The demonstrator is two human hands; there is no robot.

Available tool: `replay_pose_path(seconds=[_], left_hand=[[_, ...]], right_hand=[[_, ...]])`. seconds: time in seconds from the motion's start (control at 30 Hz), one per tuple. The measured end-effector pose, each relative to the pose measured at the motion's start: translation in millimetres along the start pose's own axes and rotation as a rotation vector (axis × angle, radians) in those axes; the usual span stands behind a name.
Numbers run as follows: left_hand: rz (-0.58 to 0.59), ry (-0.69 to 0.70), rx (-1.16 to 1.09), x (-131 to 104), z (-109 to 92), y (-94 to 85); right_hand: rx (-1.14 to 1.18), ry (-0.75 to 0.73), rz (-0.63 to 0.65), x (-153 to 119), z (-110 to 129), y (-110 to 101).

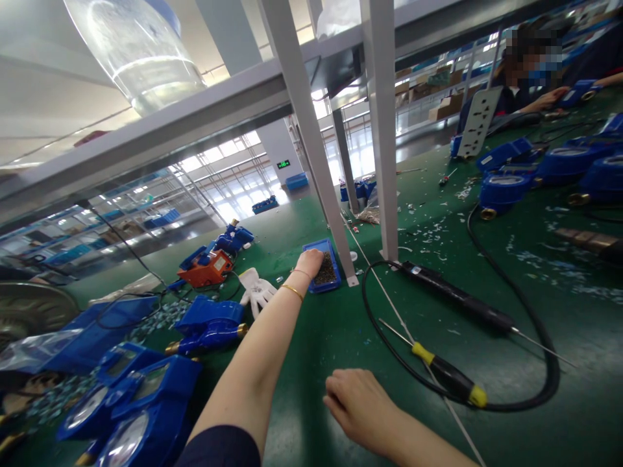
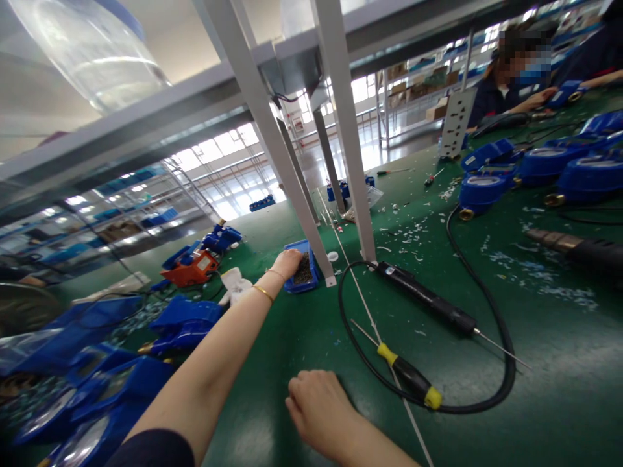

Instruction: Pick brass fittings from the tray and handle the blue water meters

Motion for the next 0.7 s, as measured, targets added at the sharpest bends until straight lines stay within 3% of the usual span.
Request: replay_pose_path(seconds=[0.47,0.7], left_hand=[[-0.057,0.033,-0.126,-14.0,12.6,-16.6],[-0.258,-0.022,-0.352,-32.5,17.5,-31.3]], right_hand=[[-0.007,-0.006,-0.007,-0.2,0.3,-0.1],[-0.011,-0.009,-0.017,-0.7,1.9,-0.1]])
Point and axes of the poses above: each hand's wrist, its own x-axis towards the middle knuckle, its own y-axis out of the palm, z = x × y, the point moved 6 cm from there along x, towards the middle knuckle, and after that the axes turned 4 degrees about y, right-handed, at the moved point
